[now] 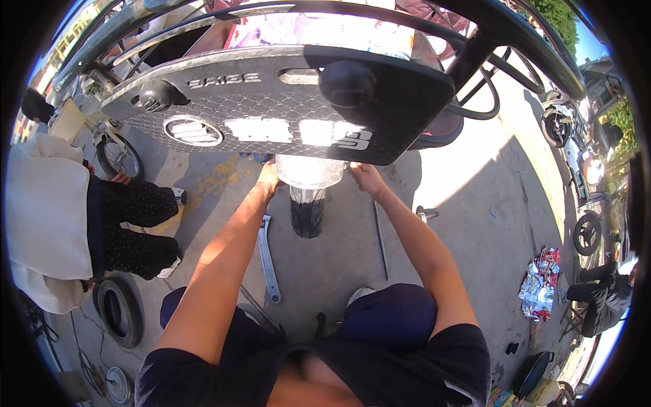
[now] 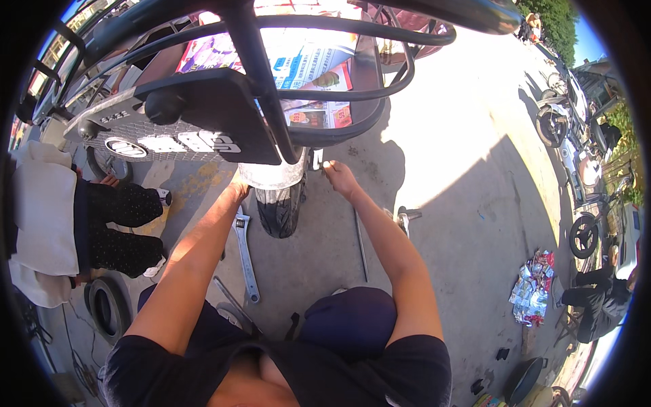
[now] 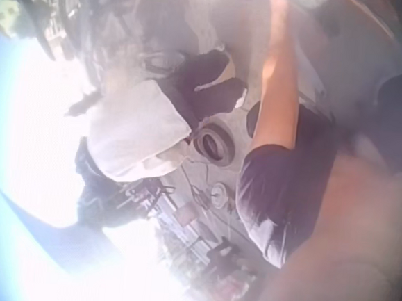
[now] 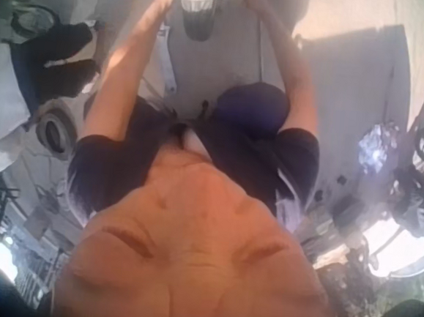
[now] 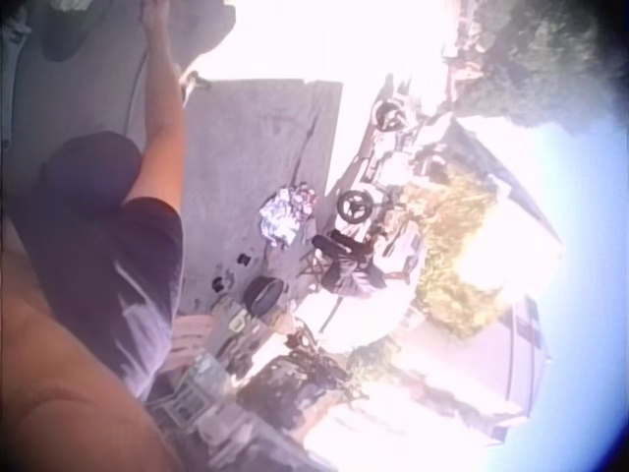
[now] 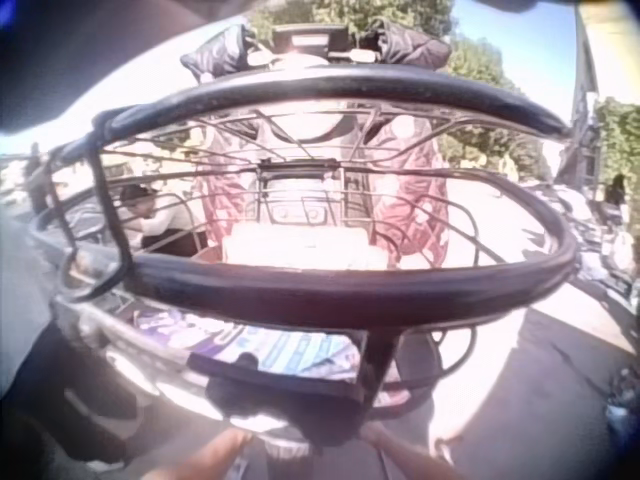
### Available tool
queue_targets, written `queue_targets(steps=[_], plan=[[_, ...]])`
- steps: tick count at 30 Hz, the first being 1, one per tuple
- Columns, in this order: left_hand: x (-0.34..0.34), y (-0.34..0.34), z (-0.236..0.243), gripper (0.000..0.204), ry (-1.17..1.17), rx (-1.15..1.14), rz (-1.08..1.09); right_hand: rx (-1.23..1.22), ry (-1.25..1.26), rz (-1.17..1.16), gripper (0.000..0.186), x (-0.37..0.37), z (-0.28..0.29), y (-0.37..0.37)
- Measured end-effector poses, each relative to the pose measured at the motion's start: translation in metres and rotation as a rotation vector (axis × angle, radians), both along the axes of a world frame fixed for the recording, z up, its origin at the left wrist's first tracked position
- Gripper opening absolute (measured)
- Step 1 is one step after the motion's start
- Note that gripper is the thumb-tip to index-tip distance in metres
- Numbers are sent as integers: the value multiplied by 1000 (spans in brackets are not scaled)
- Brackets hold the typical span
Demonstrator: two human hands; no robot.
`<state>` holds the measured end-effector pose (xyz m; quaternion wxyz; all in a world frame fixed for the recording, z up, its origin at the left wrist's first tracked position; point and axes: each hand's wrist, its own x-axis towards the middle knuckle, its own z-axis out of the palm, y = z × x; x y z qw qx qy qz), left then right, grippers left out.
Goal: The person removes a tire from a scooter, inflates it using a pressure gauge, and then reinstalls it. They use a wrench to loosen and tighten the axle nut and a tire lever to assist with the tire removal.
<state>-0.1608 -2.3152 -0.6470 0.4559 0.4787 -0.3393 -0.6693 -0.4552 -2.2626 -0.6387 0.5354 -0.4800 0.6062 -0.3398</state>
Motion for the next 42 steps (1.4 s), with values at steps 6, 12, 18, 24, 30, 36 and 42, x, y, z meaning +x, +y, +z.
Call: queue_targets(steps=[6,12,18,24,30,36,42], plan=[[27,-13,-37,34,-152,-571,-90,407,-405,52,39,0,6,-22],[6,8,-5,35,-189,-151,-77,-274,70,14,41,10,-14,4],[14,10,-4,39,-232,-178,-90,-173,7,62,39,8,-23,-14],[31,-20,-28,39,-244,-172,-129,498,-515,125,41,3,3,-25],[-6,9,-3,37,-252,-220,-136,-191,142,-35,34,1,-12,0],[8,-7,-13,25,-248,-237,-64,87,-143,-51,35,16,2,-5],[18,-15,-8,38,-288,-36,-228,257,-324,-12,35,15,-6,-8]])
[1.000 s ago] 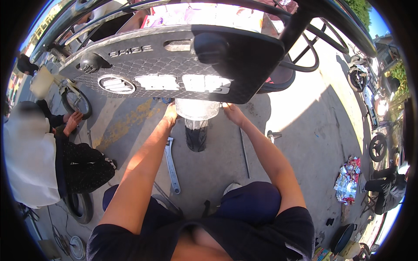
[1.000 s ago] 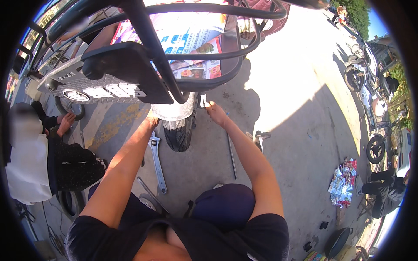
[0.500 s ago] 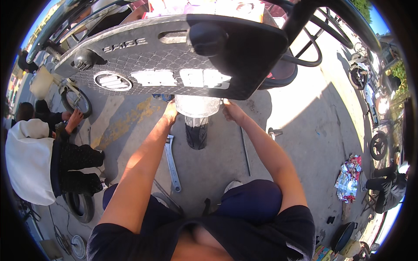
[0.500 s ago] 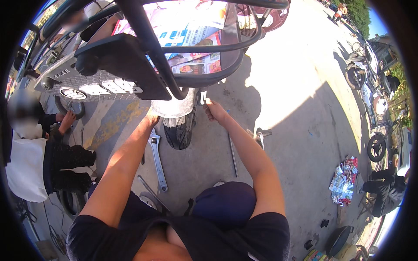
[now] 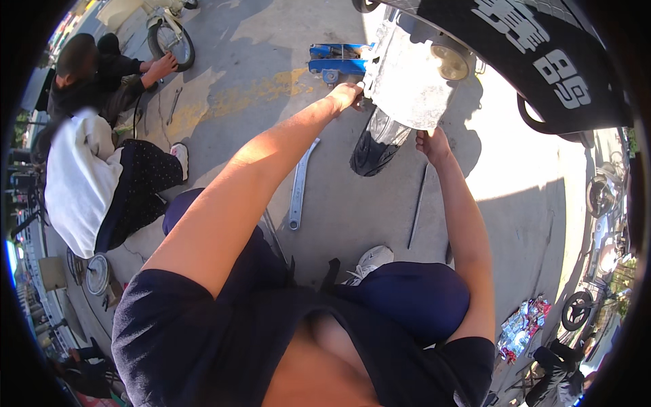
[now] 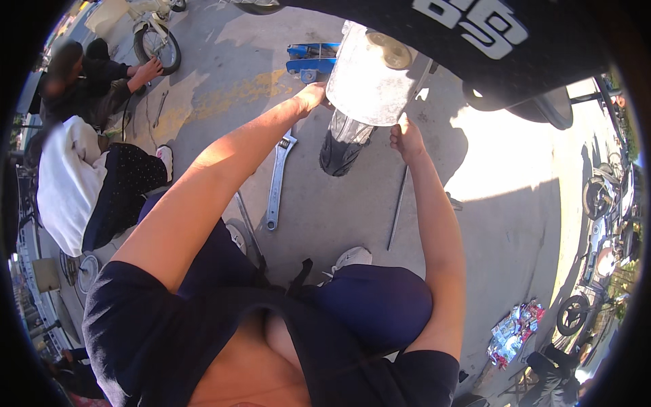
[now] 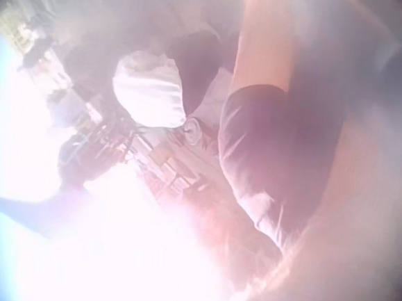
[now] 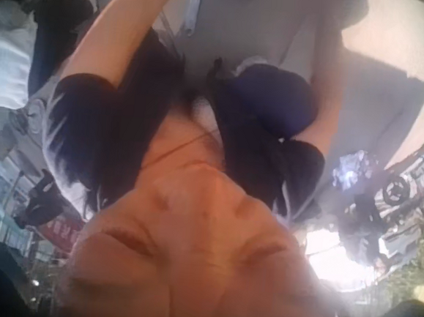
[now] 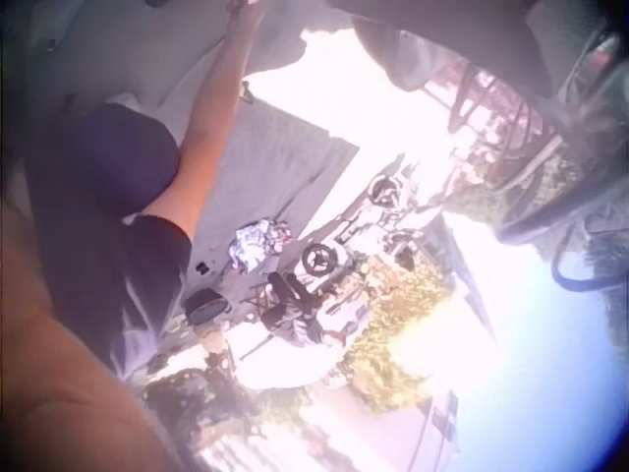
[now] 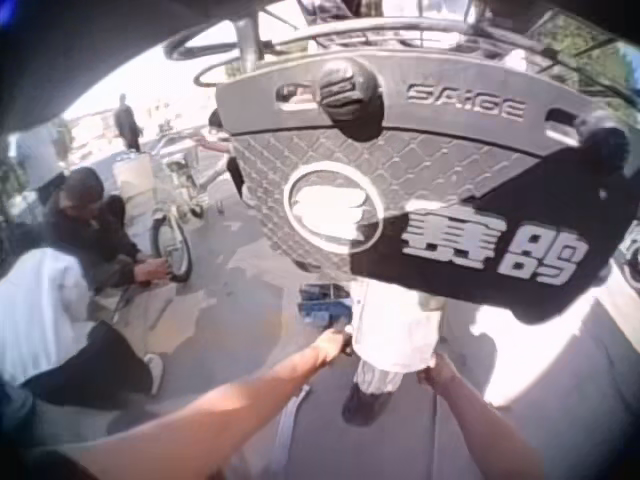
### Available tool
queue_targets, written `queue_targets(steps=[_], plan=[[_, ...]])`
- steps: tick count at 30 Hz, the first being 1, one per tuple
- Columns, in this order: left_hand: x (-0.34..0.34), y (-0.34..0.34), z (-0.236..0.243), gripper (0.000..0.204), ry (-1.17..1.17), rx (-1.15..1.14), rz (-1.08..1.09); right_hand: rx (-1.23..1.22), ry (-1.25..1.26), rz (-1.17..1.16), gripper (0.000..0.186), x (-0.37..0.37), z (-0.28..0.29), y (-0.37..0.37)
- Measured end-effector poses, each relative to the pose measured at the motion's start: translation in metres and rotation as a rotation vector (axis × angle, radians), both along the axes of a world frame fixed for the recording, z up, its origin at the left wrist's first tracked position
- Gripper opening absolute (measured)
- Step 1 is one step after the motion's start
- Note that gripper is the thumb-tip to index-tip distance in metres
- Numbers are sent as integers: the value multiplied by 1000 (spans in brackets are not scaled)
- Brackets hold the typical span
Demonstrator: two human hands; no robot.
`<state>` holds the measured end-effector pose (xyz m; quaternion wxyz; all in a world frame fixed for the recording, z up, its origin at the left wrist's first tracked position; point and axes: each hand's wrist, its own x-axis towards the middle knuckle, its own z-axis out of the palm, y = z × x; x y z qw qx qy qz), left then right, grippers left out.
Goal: The person removes a tire from a scooter, inflates it using a pressure gauge, and then reinstalls it. They use a wrench to loosen and tighten the axle nut and a tire lever to assist with the tire removal.
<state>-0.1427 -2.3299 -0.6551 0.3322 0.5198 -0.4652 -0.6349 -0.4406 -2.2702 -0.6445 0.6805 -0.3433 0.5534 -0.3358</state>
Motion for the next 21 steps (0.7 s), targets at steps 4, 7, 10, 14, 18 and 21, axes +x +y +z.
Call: queue_targets(steps=[4,7,10,14,18,21], plan=[[15,0,20,63,-331,33,-264,-6,120,-37,30,-21,10,14],[85,2,1,63,-249,163,-38,-69,143,30,28,-23,8,10],[199,43,-44,51,-709,202,171,-81,58,76,32,12,6,5],[169,122,-91,71,-1137,212,-55,-95,108,17,35,-32,9,18],[165,160,-94,69,-1216,155,-272,-92,270,-153,38,-66,0,53],[156,140,-107,56,-1124,159,-229,-209,1233,-122,55,-201,-73,105]])
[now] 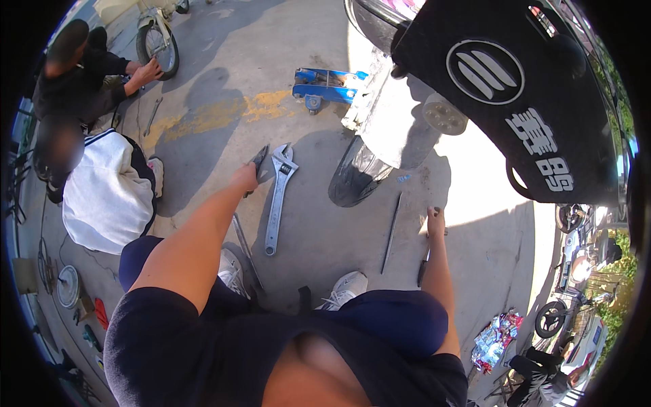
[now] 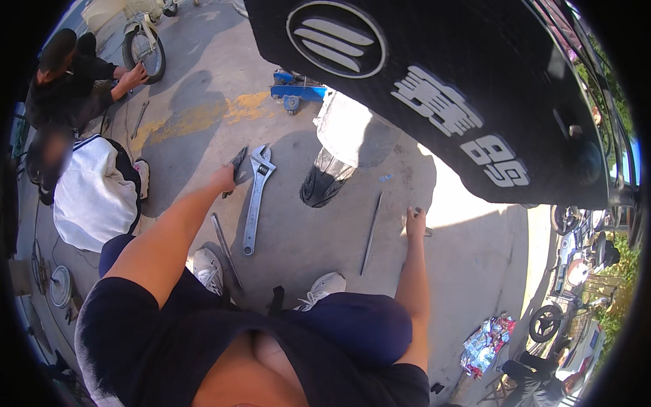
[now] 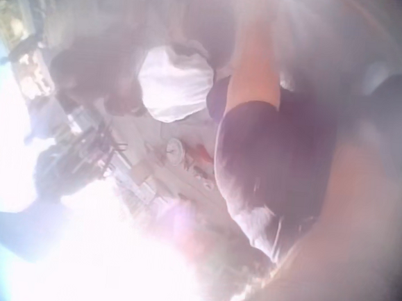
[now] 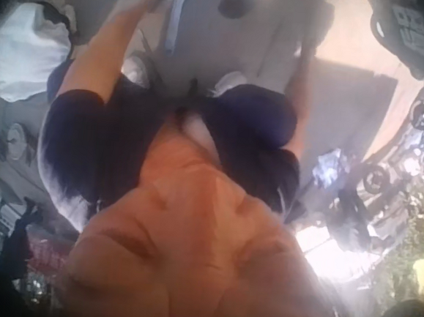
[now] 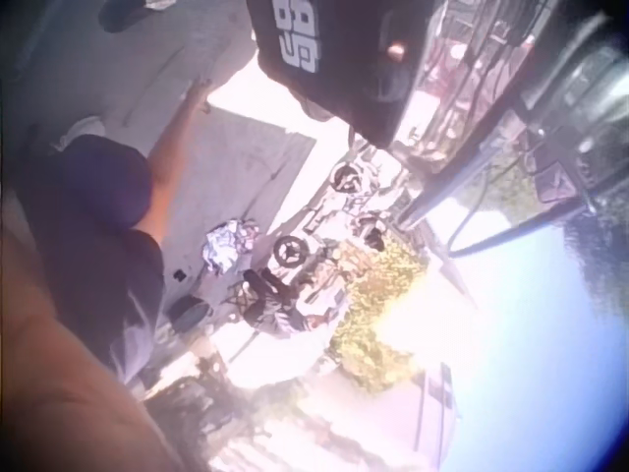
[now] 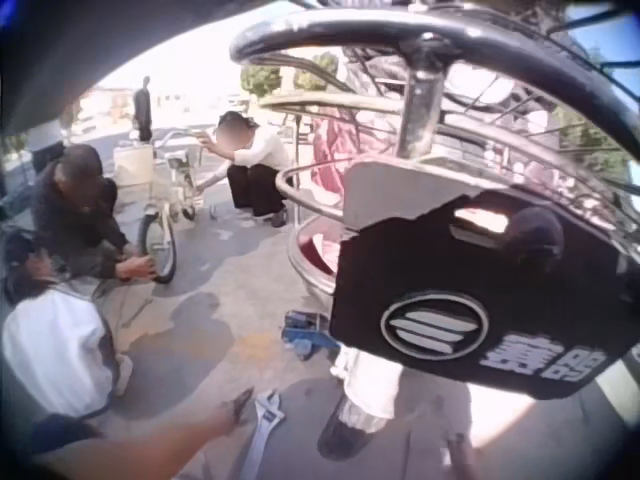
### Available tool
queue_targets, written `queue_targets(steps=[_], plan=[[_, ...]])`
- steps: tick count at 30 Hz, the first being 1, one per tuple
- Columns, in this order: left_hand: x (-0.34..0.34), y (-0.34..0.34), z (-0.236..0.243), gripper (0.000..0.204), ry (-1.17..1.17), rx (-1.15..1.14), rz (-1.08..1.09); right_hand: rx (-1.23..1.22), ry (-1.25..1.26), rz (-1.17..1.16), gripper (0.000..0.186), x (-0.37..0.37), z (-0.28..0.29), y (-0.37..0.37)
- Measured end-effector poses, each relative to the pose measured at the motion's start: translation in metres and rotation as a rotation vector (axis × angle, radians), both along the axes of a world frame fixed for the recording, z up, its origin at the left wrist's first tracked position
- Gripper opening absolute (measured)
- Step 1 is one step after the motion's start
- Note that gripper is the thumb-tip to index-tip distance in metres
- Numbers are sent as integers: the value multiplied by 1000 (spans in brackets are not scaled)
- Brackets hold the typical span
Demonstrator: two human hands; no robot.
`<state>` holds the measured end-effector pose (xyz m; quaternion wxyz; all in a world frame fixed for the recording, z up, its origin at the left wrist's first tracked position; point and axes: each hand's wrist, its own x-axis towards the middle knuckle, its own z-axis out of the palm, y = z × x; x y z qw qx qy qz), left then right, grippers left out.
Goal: The person removes a tire from a scooter, inflates it using a pressure gauge, and then reinstalls it. They use a wrench to loosen and tighten the axle nut and a tire lever to assist with the tire removal.
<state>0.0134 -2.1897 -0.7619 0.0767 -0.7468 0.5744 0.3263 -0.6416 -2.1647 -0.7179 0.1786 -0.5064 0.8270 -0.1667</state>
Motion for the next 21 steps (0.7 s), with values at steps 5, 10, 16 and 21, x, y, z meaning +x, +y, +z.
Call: queue_targets(steps=[5,10,16,21], plan=[[29,-17,-3,27,854,333,802,395,298,-127,69,-11,-23,140],[9,-28,1,16,1364,357,989,356,232,-87,49,-12,-43,157],[-51,-35,80,33,1726,386,488,309,221,-104,31,-7,-31,140],[-63,-34,110,28,1572,423,287,321,198,-225,27,19,-39,121]])
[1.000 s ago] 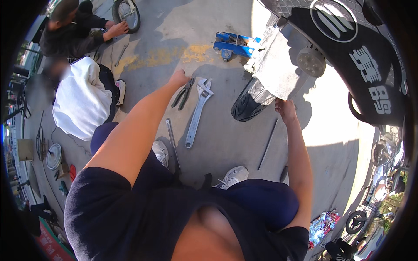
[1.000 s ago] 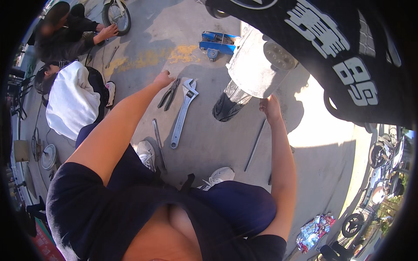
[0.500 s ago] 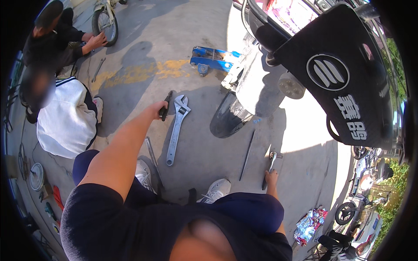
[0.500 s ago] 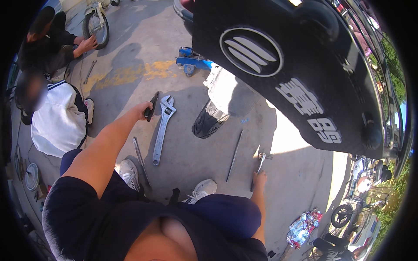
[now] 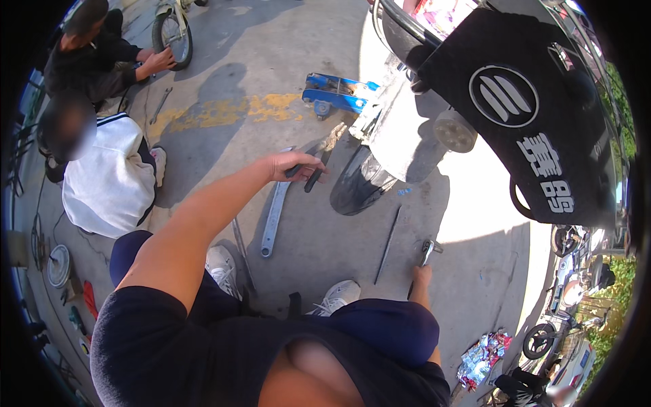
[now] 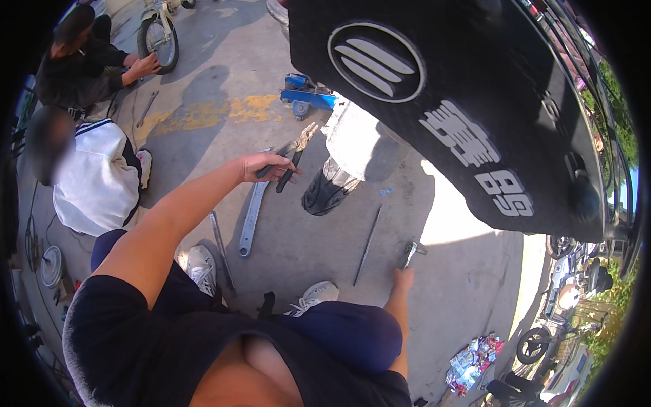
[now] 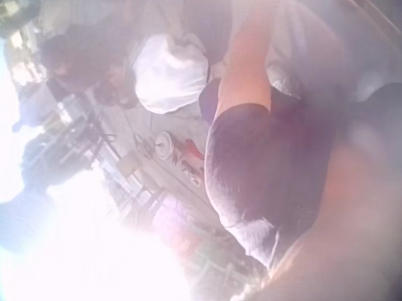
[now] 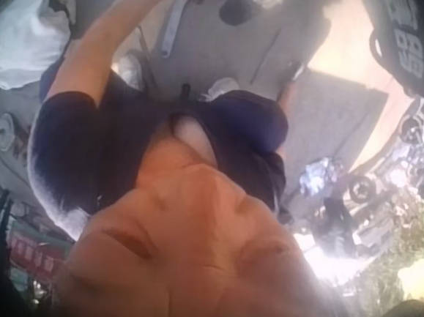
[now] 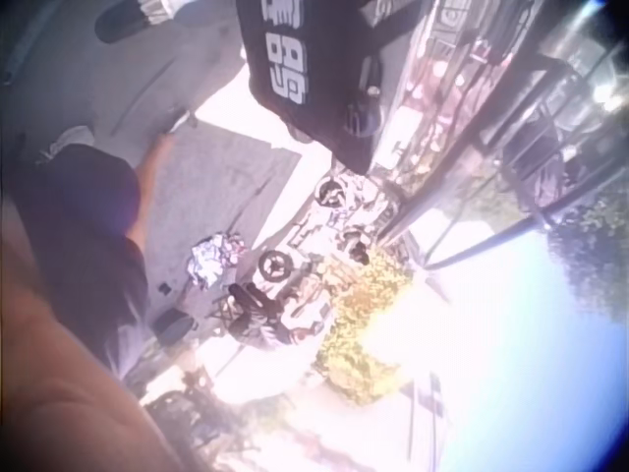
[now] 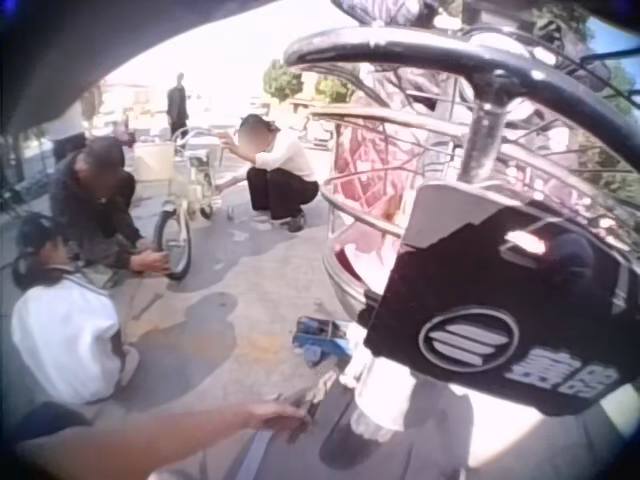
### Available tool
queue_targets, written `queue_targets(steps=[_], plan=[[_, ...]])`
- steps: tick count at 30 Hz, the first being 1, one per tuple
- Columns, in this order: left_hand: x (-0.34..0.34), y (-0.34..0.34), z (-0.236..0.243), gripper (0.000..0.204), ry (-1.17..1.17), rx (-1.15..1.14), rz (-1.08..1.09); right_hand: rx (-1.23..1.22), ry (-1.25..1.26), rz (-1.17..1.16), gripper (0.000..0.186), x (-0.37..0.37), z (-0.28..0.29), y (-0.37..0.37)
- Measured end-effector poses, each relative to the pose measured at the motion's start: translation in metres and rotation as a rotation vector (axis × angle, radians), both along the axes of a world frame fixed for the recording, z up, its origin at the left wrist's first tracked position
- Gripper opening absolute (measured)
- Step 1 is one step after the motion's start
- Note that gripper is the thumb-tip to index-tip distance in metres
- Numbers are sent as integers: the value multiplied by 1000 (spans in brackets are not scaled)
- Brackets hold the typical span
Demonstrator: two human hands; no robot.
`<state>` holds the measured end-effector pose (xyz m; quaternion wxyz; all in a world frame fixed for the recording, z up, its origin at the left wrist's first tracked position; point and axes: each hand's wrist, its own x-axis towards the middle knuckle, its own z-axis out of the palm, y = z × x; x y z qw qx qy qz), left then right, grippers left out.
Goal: The person removes a tire from a scooter, inflates it using a pressure gauge, and then reinstalls it. They use a wrench to loosen and tighten the axle nut and a tire lever to assist with the tire removal.
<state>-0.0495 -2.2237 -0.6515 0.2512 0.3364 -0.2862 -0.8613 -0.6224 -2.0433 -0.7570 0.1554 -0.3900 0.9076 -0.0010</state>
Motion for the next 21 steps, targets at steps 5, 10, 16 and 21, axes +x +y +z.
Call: queue_targets(steps=[5,10,16,21], plan=[[-30,-5,12,25,-52,38,-18,-225,-2,-76,32,-23,2,2],[-14,-2,-21,27,-44,24,43,-665,-661,-392,37,22,66,-23],[-17,-2,-38,20,-19,103,97,-1077,-1254,-64,17,86,180,-56],[-21,3,-43,27,-135,105,130,-925,-1522,-161,11,142,229,-66]])
